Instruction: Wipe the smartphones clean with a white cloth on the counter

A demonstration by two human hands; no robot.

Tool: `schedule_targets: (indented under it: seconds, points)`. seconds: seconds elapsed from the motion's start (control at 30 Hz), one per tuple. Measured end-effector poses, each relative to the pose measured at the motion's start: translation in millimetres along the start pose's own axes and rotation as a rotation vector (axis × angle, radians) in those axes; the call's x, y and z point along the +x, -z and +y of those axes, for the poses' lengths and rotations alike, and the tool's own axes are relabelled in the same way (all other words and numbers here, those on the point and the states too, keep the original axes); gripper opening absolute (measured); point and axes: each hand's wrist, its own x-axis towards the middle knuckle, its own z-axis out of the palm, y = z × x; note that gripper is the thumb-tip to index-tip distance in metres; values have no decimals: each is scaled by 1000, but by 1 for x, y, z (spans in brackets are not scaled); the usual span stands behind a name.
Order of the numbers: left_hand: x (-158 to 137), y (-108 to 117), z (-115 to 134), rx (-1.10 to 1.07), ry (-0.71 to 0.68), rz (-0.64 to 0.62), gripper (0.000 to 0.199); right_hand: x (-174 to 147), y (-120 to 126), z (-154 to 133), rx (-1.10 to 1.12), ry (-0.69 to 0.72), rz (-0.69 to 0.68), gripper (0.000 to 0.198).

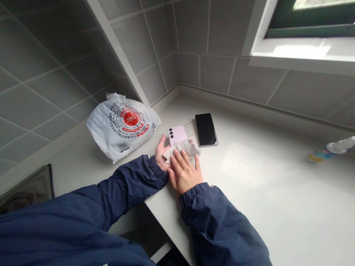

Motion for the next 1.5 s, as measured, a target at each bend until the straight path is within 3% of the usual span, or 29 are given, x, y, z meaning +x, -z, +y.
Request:
schedule_targets:
  seconds: [0.1,0.23,0.33,0.47,0.63,0.73,0.8,0.93,1.13,1.3,1.43,1.5]
  points:
    - [-1,0,0,6,-44,53,79,0,1,2,-44,-79,12,50]
    - [-1,-1,0,11,-2,24,76,0,0,3,-14,98,-45,46]
    - [1,0,-1,7,-63,76,70,-1,-2,1,-39,-47,1,50]
    - [3,1,-2,-8,-9,41,67,-1,-4,1,-12,24,-49,50]
    - [1,-2,-3,-17,-34,60,69,0,-4,4,-35,-114,-23,55]
    - [-1,-2,-6,16,33,47,60,0,-3,4,-7,10,-42,56]
    - [-1,-4,-9,37,88,3,59,2,-3,5,-5,15,-23,57]
    - [1,-12,-20,23,-17,-59,57,9,0,8,-49,-116,69,66]
    - [-3,-16,-26,27,-37,-86,59,19,5,5,-82,-52,110,75]
    - [-1,-7,-27,112,-39,-151,56,26,6,12,-103,-145,182,76]
    - [-1,-5,-27,174,-23,-143,54,26,8,19,-85,-39,181,72]
    - [-3,-7,-27,221,3,-139,56,25,8,20,-78,-53,200,71]
